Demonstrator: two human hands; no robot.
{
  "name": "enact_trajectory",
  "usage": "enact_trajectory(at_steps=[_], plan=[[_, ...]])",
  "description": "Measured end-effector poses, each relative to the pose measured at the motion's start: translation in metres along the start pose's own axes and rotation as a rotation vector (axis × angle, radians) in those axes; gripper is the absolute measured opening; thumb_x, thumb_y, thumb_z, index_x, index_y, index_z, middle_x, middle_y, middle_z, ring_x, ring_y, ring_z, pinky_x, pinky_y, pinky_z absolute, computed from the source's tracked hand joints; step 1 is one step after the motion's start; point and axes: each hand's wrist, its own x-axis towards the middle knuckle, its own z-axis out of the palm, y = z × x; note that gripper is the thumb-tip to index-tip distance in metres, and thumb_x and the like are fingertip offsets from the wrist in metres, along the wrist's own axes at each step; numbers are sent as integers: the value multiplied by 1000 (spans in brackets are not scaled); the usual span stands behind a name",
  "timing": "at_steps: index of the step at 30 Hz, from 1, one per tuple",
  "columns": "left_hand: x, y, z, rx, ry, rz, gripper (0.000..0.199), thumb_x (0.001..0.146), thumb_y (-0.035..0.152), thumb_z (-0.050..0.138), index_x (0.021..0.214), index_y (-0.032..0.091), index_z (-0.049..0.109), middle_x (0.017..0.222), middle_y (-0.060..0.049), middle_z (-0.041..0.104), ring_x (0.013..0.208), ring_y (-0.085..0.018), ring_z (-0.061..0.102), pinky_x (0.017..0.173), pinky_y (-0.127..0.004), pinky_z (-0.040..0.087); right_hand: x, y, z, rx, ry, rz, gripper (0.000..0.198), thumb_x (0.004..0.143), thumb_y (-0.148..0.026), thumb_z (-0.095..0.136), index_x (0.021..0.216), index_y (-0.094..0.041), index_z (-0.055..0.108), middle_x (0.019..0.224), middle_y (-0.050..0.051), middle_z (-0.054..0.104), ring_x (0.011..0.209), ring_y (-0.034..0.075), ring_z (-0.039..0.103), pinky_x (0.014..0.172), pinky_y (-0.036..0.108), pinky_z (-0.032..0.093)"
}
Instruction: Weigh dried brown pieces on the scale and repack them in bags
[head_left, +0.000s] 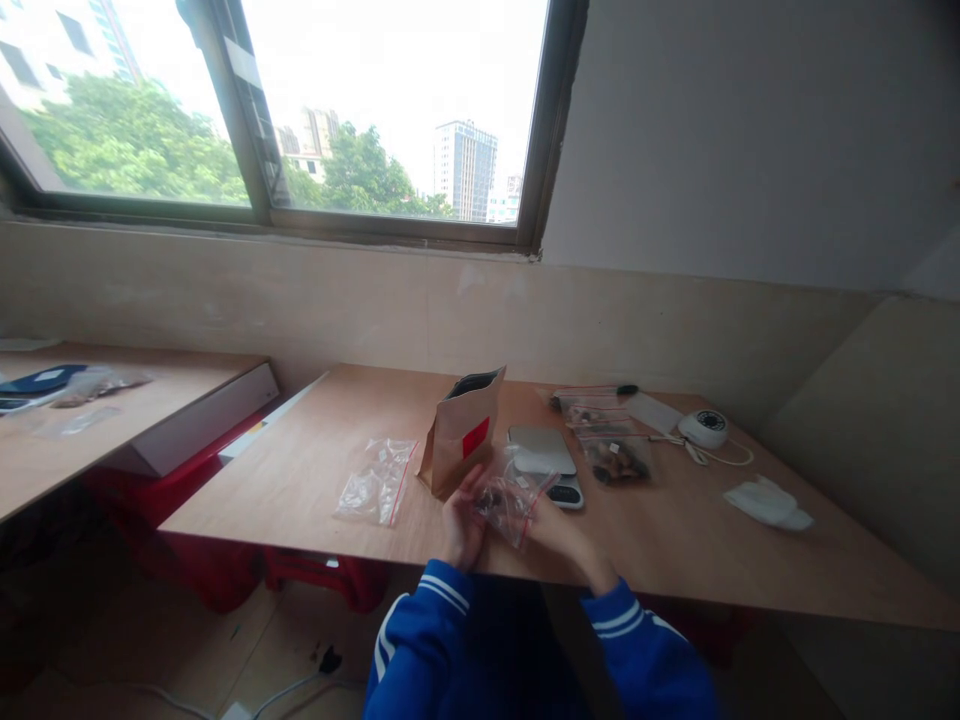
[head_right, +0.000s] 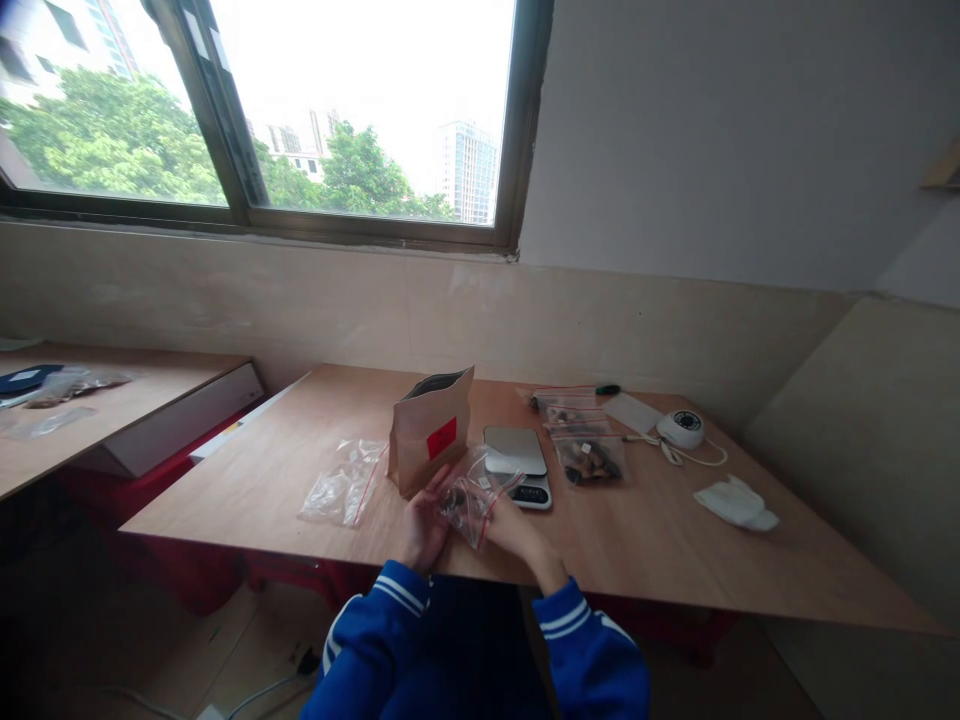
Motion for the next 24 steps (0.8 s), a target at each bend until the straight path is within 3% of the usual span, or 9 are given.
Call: enact_trajectory(at_steps=[6,14,21,24], plan=[[2,-2,-3,31,-16,-14,58,61,13,54,118,15,59,129,-14,60,109,-29,60,79,-36,50,5,0,0,-55,-4,-53,27,86,-34,58,110,-27,68,121,8,60,107,25,59,100,45,43],[0,-2,3,81,22,-31,55,59,10,50,111,21,63,121,-9,66,111,-29,61,82,-37,52,6,3,1,11,42,-62,23,82,-42,64,94,-24,72,112,7,63,100,25,61,97,45,44],[0,-2,2,104,27,-15,56,57,4,53,111,16,61,123,-13,64,114,-31,59,86,-39,52,4,-6,-2,43,73,-60,21,78,-41,68,89,-24,74,119,9,61,103,27,60,97,43,44],[1,-3,1,133,7,-9,51,58,4,54,106,18,63,121,-12,66,118,-30,57,91,-39,50,2,-7,-4,53,95,-36,20,77,-40,70,85,-23,74,113,9,64,100,26,61,93,41,47]])
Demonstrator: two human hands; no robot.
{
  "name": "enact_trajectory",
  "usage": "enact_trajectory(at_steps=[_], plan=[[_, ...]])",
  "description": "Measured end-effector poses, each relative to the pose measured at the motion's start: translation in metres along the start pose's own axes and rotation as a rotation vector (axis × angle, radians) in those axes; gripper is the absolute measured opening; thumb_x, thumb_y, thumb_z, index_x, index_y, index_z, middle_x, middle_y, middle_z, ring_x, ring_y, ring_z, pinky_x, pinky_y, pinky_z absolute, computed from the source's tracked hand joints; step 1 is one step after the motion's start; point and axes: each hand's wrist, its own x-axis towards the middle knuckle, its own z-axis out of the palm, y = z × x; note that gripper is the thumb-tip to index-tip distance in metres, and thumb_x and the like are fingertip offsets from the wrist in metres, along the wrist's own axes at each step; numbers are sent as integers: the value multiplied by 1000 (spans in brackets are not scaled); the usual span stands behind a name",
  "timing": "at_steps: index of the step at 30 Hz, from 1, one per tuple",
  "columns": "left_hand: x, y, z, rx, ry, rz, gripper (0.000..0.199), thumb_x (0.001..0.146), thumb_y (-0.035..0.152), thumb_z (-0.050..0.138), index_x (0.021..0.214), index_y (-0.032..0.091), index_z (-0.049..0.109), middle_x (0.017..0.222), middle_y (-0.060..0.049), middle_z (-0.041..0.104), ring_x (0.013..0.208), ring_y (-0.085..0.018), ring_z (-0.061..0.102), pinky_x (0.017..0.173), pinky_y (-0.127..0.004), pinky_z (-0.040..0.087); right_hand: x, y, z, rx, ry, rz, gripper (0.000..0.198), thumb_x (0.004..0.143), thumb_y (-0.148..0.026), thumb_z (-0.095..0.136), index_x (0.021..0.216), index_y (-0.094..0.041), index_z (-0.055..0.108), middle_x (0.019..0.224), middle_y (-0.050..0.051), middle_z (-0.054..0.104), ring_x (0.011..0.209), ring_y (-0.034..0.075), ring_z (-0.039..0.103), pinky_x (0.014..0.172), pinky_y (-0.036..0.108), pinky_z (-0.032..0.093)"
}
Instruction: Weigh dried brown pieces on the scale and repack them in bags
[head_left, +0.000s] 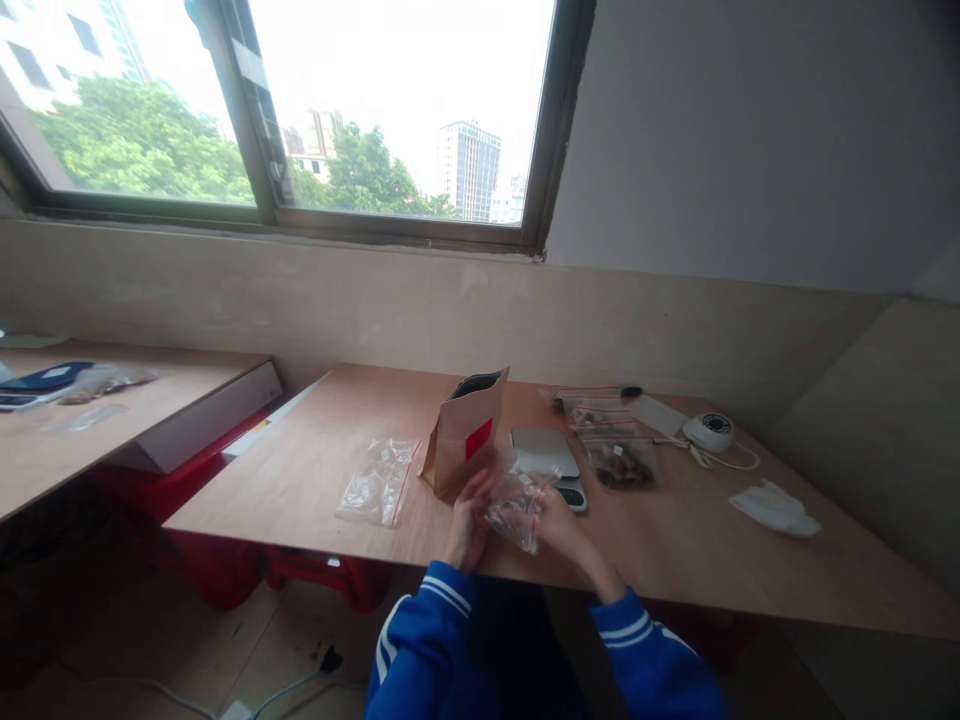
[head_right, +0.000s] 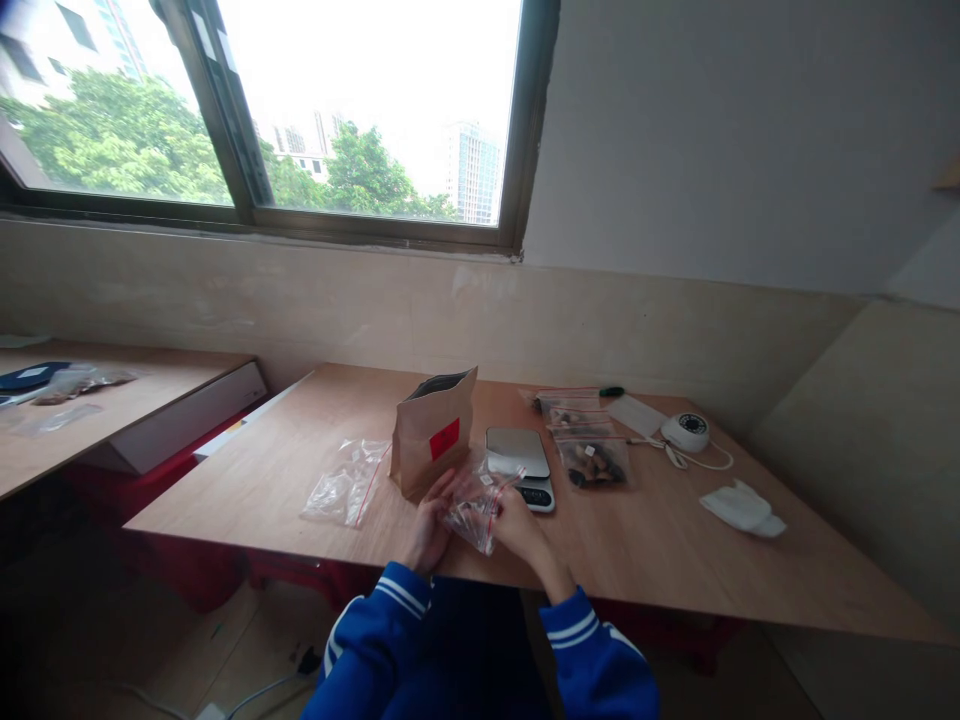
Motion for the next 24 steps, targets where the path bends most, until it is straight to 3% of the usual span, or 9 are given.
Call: enact_trajectory(at_steps=[7,14,19,24], plan=[[5,-5,-5,28,-20,7,43,58,7,61,99,18,67,113,-12,70,113,-29,61,97,-38,47,-9,-3,-13,12,113,50,22,73,-41,72,78,-20,68,82,4,65,76,20,60,72,34,51],[6,-5,-9,52,10,60,39,63,13,61,102,17,65,113,-12,69,117,-29,58,104,-42,42,-5,-51,-51,48,61,79,26,76,-44,68,73,-19,59,73,0,62,69,16,60,65,28,49],[5,-3,-5,6,7,36,41,60,8,60,99,18,65,112,-10,70,118,-28,58,106,-40,41,26,-88,-71,60,212,-27,26,75,-43,70,81,-20,60,79,1,64,75,17,62,68,28,51],[5,-3,-6,5,5,39,40,60,8,59,99,17,66,110,-10,71,115,-27,60,105,-41,42,83,-108,-55,89,335,-204,26,79,-43,67,88,-20,61,88,3,67,79,16,64,72,28,51]])
